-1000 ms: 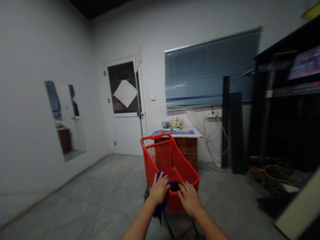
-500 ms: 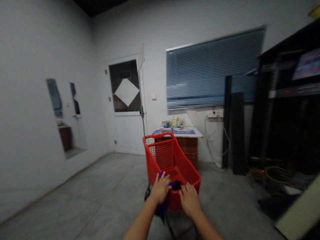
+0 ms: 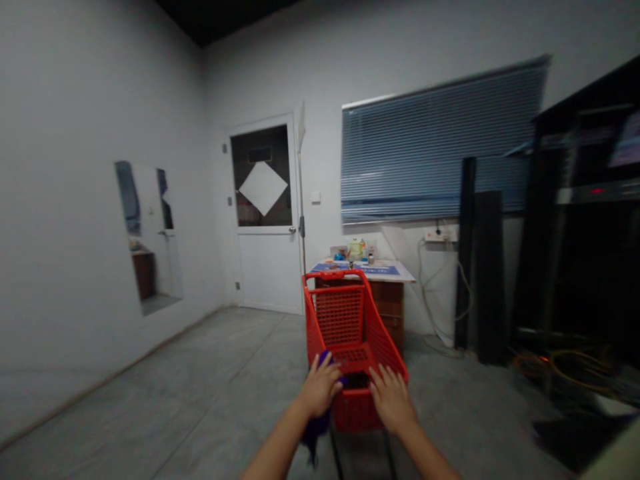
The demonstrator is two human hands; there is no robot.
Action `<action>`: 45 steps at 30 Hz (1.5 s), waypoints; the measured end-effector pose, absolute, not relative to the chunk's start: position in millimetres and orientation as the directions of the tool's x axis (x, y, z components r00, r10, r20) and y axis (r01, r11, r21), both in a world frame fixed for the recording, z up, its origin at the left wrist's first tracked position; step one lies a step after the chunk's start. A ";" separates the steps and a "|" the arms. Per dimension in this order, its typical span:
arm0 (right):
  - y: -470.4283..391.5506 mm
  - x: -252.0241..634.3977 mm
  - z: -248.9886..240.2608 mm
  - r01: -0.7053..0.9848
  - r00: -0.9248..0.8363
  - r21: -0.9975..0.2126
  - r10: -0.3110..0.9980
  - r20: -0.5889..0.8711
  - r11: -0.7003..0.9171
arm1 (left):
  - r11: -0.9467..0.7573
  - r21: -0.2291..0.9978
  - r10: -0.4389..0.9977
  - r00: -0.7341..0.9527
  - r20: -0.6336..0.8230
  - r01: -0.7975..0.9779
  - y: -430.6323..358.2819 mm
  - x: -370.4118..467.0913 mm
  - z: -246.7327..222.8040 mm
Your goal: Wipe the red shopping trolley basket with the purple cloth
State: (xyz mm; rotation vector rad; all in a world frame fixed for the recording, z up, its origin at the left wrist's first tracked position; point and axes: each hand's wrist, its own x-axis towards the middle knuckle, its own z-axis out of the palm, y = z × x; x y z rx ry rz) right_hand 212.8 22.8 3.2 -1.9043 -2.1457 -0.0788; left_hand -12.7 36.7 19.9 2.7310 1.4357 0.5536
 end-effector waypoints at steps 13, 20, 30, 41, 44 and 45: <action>12.3 194.7 12.9 0.989 -0.066 -0.114 0.976 0.208 0.092 | -0.505 0.047 0.801 0.448 0.397 0.862 11.8 -12.4 7.1; 11.5 186.4 13.2 0.991 -0.049 -0.111 0.978 0.202 0.072 | -0.340 0.117 0.856 0.256 0.449 0.933 11.0 2.6 -0.3; 11.8 181.4 10.1 0.993 -0.011 -0.115 0.976 0.219 0.037 | -0.328 0.099 0.847 0.246 0.472 0.939 11.9 11.2 -2.6; 2.8 166.1 20.3 0.976 -0.146 -0.135 0.972 0.184 0.172 | -0.332 0.215 0.905 0.246 0.348 0.918 19.1 -27.6 11.7; 6.3 173.5 24.0 0.972 -0.171 -0.130 0.968 0.185 0.197 | -0.299 0.227 0.911 0.207 0.357 0.927 20.1 -23.7 9.1; 7.0 175.1 24.0 0.973 -0.165 -0.127 0.969 0.185 0.190 | -0.286 0.227 0.911 0.190 0.367 0.931 20.3 -19.4 6.8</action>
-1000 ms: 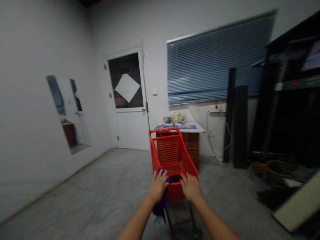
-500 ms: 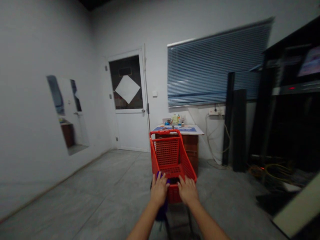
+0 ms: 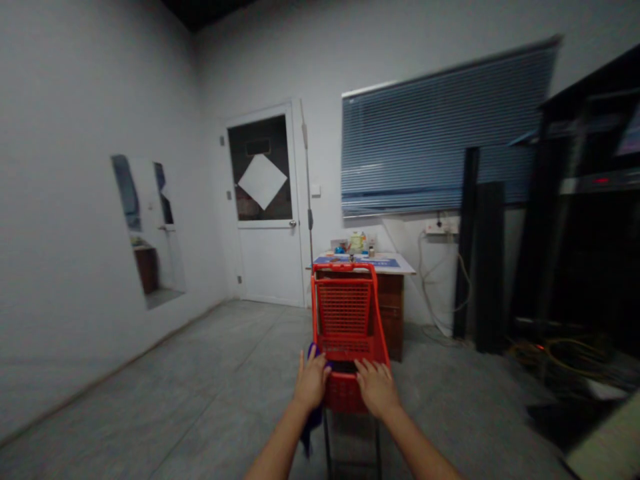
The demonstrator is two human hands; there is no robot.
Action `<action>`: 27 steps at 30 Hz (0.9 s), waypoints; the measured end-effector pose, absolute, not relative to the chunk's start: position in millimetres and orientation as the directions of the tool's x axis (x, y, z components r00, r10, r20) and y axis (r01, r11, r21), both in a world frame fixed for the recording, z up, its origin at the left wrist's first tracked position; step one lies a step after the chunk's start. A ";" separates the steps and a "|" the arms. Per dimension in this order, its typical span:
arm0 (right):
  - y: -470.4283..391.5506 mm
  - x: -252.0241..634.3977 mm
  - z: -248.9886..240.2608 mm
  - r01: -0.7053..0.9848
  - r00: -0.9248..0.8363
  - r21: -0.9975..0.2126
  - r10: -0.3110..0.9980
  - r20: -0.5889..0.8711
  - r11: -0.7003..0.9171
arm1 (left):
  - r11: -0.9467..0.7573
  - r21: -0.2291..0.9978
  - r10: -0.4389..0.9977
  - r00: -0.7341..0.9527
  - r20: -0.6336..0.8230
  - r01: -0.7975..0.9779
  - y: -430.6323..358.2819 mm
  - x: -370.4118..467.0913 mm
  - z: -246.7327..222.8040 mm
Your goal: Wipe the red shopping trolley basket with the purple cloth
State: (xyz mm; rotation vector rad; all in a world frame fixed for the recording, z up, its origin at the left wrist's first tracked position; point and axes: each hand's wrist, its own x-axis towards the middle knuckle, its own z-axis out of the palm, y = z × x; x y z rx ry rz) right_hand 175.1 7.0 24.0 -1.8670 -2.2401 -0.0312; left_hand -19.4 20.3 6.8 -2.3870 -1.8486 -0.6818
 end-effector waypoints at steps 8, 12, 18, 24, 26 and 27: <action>9.8 186.0 23.7 0.982 -0.129 -0.118 0.977 0.168 0.150 | -0.372 0.121 0.863 0.295 0.409 0.920 11.8 -1.6 -4.5; 10.0 188.4 23.2 0.981 -0.128 -0.122 0.977 0.173 0.150 | -0.411 0.066 0.831 0.344 0.438 0.909 10.8 -15.8 -2.8; 9.6 175.8 21.4 0.981 -0.115 -0.137 0.979 0.168 0.139 | -0.318 0.121 0.864 0.235 0.445 0.940 12.5 8.1 -5.9; 10.4 179.2 22.8 0.980 -0.117 -0.139 0.980 0.158 0.140 | -0.344 0.105 0.862 0.269 0.430 0.933 11.9 6.6 2.2; 9.9 179.3 21.2 0.980 -0.117 -0.139 0.980 0.158 0.139 | -0.322 0.107 0.861 0.244 0.446 0.941 10.8 0.4 2.3; 9.5 178.6 19.9 0.980 -0.115 -0.140 0.980 0.162 0.138 | -0.304 0.112 0.862 0.223 0.456 0.946 9.9 -0.4 1.8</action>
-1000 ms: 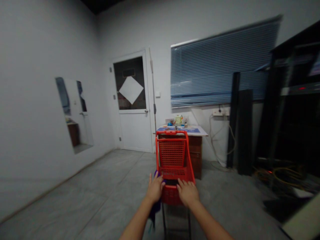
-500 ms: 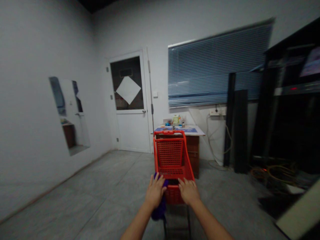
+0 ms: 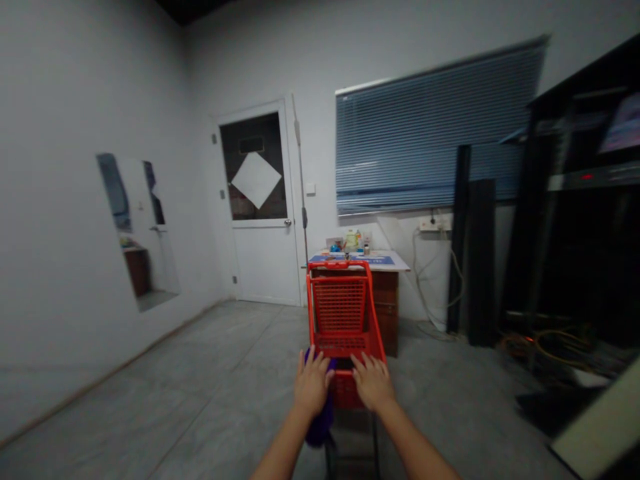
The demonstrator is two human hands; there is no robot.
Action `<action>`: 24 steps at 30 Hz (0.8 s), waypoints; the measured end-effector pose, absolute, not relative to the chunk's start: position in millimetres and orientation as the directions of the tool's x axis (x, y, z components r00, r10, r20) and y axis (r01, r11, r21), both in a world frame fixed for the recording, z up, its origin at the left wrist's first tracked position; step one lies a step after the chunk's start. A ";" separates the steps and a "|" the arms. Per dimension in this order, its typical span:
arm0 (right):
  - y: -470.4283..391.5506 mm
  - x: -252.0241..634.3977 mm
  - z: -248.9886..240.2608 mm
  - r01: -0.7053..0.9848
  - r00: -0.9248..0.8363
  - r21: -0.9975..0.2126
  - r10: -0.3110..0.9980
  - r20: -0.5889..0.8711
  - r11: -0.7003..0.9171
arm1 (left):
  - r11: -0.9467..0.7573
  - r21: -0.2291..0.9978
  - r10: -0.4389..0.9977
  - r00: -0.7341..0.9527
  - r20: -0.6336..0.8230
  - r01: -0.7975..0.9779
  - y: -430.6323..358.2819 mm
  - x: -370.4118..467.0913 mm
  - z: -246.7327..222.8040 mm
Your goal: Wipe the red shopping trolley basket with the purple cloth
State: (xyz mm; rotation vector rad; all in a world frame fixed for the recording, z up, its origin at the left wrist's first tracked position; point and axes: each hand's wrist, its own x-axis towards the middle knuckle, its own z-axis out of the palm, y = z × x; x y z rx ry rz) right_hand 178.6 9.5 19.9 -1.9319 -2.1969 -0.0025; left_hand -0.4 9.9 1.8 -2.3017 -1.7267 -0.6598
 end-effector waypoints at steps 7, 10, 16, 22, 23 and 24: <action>9.9 178.2 12.1 0.975 -0.127 -0.159 0.976 0.179 0.156 | -0.304 0.102 0.865 0.229 0.446 0.947 3.8 16.0 4.7; 10.7 181.7 12.5 0.972 -0.144 -0.160 0.976 0.164 0.171 | -0.332 0.081 0.853 0.262 0.451 0.940 6.3 6.0 4.2; 4.7 170.6 16.1 0.975 -0.127 -0.159 0.978 0.163 0.153 | -0.260 0.110 0.847 0.171 0.503 0.959 9.4 -2.0 -10.0; 0.7 174.1 20.3 0.972 -0.162 -0.143 0.971 0.175 0.187 | -0.301 0.149 0.869 0.206 0.450 0.942 9.8 16.0 -13.2; 0.7 176.6 20.6 0.970 -0.171 -0.142 0.969 0.178 0.197 | -0.312 0.153 0.869 0.217 0.445 0.938 10.3 16.7 -12.7; 0.7 178.8 20.8 0.969 -0.176 -0.141 0.968 0.180 0.203 | -0.323 0.156 0.867 0.225 0.445 0.933 11.0 16.8 -12.3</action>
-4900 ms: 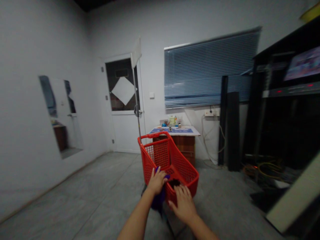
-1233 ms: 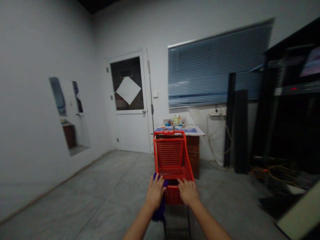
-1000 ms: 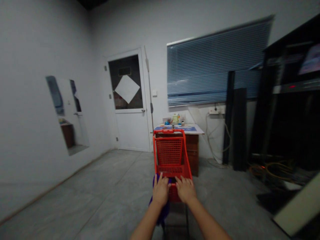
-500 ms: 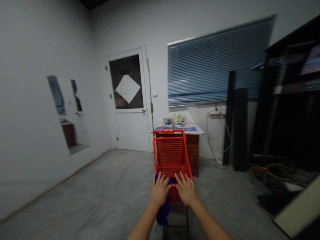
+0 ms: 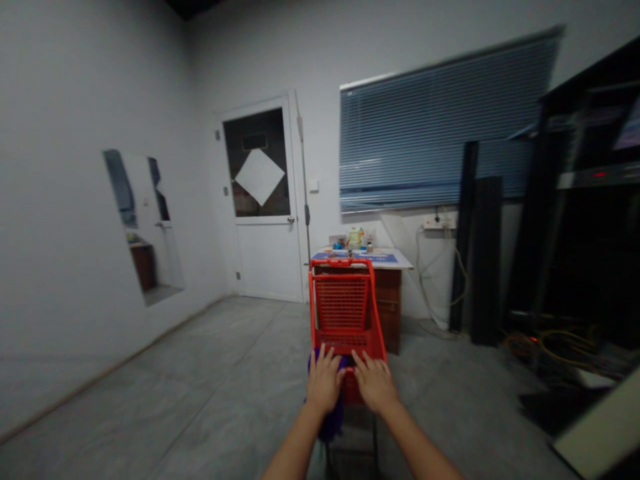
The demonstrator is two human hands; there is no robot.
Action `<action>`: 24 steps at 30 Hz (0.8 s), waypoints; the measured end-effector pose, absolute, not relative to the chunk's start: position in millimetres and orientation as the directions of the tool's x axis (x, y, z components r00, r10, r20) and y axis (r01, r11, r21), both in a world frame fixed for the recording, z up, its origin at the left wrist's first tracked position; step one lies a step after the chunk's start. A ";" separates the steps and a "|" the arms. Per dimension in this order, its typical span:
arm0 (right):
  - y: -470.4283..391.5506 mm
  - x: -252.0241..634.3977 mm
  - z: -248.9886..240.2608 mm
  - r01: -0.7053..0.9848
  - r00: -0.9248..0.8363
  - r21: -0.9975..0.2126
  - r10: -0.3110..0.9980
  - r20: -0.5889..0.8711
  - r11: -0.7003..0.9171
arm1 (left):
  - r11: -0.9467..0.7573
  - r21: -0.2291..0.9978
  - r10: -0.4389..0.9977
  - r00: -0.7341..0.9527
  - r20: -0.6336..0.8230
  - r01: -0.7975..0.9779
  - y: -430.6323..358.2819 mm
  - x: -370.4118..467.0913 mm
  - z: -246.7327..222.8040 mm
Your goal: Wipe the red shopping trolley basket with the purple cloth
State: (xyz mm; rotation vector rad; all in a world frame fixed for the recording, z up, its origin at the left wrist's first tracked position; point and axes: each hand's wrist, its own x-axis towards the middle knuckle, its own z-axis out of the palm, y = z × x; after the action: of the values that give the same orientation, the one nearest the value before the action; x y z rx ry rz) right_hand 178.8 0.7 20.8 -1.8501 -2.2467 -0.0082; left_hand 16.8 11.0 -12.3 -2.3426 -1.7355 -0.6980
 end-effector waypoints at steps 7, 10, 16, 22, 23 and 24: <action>-5.8 169.9 20.1 0.971 -0.141 -0.160 0.966 0.218 0.178 | -0.349 0.176 0.875 0.252 0.413 0.921 16.6 6.4 -8.6; -12.2 159.0 18.6 0.968 -0.126 -0.185 0.963 0.237 0.172 | -0.365 0.198 0.884 0.272 0.380 0.910 18.8 -5.8 -5.9; -13.2 163.4 9.9 0.941 -0.206 -0.220 0.950 0.235 0.258 | -0.364 0.237 0.901 0.277 0.333 0.901 24.6 -30.7 -3.7; -11.5 172.2 4.8 0.924 -0.226 -0.252 0.941 0.252 0.289 | -0.334 0.236 0.914 0.253 0.317 0.912 19.0 -13.9 1.0; -11.9 171.9 5.4 0.924 -0.224 -0.254 0.943 0.245 0.286 | -0.352 0.228 0.909 0.273 0.316 0.908 17.3 -8.7 1.7; -12.3 171.7 6.2 0.923 -0.228 -0.254 0.943 0.241 0.288 | -0.371 0.219 0.902 0.295 0.316 0.902 16.0 -4.4 2.3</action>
State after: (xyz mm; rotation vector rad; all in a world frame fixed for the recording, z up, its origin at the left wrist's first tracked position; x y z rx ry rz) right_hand 171.7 -12.3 6.2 -1.6881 -2.2188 0.0808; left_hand -4.4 16.0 2.3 -2.5267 -1.7606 -0.6150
